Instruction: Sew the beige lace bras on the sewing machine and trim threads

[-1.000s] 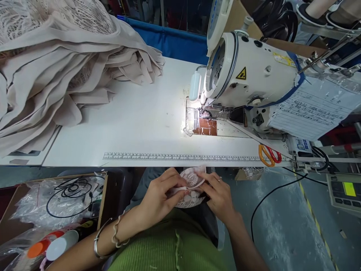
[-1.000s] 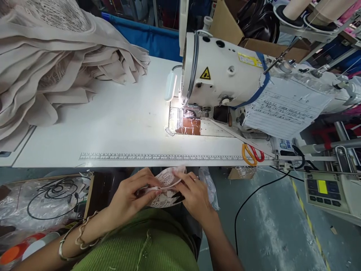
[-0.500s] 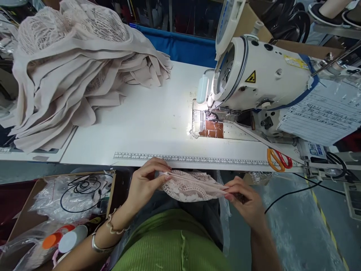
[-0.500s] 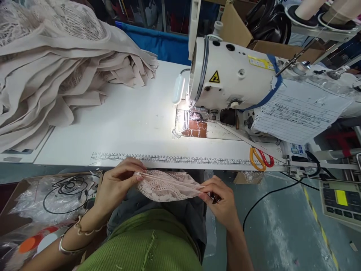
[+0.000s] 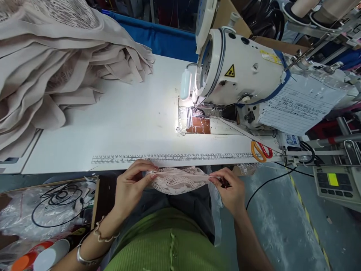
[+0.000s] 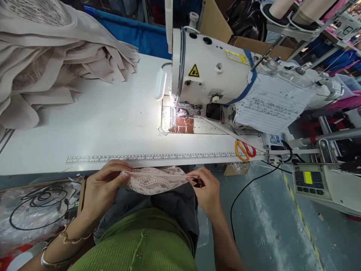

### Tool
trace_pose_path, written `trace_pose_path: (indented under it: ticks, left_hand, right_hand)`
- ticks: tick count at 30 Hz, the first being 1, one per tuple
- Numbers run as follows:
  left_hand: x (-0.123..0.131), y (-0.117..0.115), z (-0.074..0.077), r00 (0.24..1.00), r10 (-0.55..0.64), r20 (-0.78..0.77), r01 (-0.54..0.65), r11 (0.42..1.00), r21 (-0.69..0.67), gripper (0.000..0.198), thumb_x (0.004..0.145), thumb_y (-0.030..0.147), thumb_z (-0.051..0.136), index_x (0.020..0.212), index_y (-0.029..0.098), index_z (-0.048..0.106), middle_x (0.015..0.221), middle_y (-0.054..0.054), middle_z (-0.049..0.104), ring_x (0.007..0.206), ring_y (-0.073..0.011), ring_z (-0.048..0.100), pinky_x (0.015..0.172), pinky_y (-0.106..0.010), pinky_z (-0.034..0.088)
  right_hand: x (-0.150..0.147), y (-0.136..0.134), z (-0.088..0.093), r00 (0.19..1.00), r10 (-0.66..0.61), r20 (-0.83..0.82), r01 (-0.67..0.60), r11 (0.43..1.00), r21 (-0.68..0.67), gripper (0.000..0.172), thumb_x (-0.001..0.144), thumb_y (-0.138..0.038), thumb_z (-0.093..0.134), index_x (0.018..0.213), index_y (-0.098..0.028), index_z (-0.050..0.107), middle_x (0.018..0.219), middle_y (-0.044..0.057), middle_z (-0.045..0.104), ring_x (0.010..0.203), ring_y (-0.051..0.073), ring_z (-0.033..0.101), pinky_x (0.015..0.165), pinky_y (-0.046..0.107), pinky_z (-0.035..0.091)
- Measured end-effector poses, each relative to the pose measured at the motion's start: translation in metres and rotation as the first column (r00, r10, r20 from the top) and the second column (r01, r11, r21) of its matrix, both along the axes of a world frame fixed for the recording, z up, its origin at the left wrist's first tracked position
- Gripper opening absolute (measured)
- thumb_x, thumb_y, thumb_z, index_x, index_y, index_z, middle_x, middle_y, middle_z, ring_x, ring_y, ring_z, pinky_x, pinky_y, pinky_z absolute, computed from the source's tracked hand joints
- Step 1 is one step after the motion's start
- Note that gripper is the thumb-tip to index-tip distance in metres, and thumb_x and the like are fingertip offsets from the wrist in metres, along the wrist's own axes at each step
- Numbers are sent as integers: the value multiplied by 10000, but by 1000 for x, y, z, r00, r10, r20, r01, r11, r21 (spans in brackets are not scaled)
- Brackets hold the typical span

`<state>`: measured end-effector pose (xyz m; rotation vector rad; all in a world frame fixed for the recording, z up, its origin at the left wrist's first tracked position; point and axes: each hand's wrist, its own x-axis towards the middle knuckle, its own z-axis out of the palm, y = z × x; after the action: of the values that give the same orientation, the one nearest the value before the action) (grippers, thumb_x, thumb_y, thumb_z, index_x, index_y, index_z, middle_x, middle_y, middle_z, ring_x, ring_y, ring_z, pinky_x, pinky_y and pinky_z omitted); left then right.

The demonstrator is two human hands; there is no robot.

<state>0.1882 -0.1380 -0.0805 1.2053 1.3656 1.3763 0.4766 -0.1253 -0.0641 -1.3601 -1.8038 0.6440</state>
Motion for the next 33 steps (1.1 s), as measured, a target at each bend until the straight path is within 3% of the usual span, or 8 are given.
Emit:
trace_pose_path:
  ticks: [8, 11, 15, 17, 22, 27, 30, 33]
  left_hand:
    - [1, 1, -11, 986, -36, 165, 37, 999, -7, 84, 830, 290, 809, 789, 231, 767, 866, -36, 686, 872, -196, 616, 806, -290, 489]
    - [-6, 4, -5, 961, -198, 191, 206, 978, -24, 185, 865, 369, 789, 805, 202, 737, 928, -65, 683, 924, -214, 635, 822, -311, 514]
    - [1, 6, 13, 812, -584, 1, 584, 812, -6, 342, 953, 481, 665, 1174, 221, 686, 1302, -138, 601, 1215, -271, 571, 981, -376, 503]
    - [17, 5, 18, 735, -675, -57, 677, 734, 43, 370, 970, 479, 638, 1234, 221, 652, 1313, -141, 582, 1212, -259, 562, 982, -364, 499]
    - [54, 3, 16, 795, -607, -9, 602, 786, 139, 211, 1023, 267, 572, 840, 179, 628, 901, -37, 568, 856, -150, 565, 765, -246, 477]
    - [53, 8, 14, 806, -592, 8, 588, 802, 103, 191, 1009, 183, 549, 822, 179, 583, 870, -18, 535, 821, -140, 537, 730, -233, 426]
    - [50, 10, 14, 803, -596, 11, 593, 801, 84, 198, 999, 169, 539, 802, 181, 560, 867, -15, 528, 824, -142, 527, 745, -237, 421]
    - [50, 11, 15, 794, -608, 4, 607, 792, 66, 193, 997, 177, 529, 807, 181, 560, 871, -19, 529, 827, -147, 525, 746, -243, 423]
  right_hand:
    - [22, 14, 21, 944, 217, -247, -264, 948, -180, 142, 887, -256, 725, 750, -238, 696, 664, 2, 594, 566, 132, 469, 496, 271, 348]
    - [23, 18, 31, 877, 315, -363, -406, 890, -209, 191, 895, -310, 729, 727, -238, 673, 618, -3, 567, 560, 138, 457, 515, 276, 370]
    - [-1, 17, 45, 883, 378, -277, -446, 861, -246, 174, 900, -249, 691, 730, -229, 658, 637, -6, 564, 570, 129, 475, 537, 266, 380]
    - [-19, 16, 47, 902, 398, -168, -431, 857, -282, 137, 879, -188, 679, 748, -222, 658, 689, -1, 582, 612, 127, 508, 545, 252, 376]
    - [-36, 12, 37, 895, 439, -80, -443, 853, -276, 129, 868, -147, 685, 800, -230, 615, 718, -27, 601, 619, 106, 507, 551, 223, 370]
    - [-22, 11, 22, 904, 346, -253, -406, 879, -250, 266, 875, -244, 745, 928, -261, 485, 849, -25, 703, 557, 87, 513, 522, 211, 406]
    - [-17, 12, 17, 909, 376, -182, -409, 888, -210, 205, 884, -272, 753, 921, -252, 552, 851, -11, 712, 526, 80, 478, 504, 218, 392]
    - [-17, 16, 17, 881, 442, -168, -469, 864, -185, 123, 903, -258, 735, 935, -251, 616, 868, 6, 716, 610, 106, 577, 565, 232, 448]
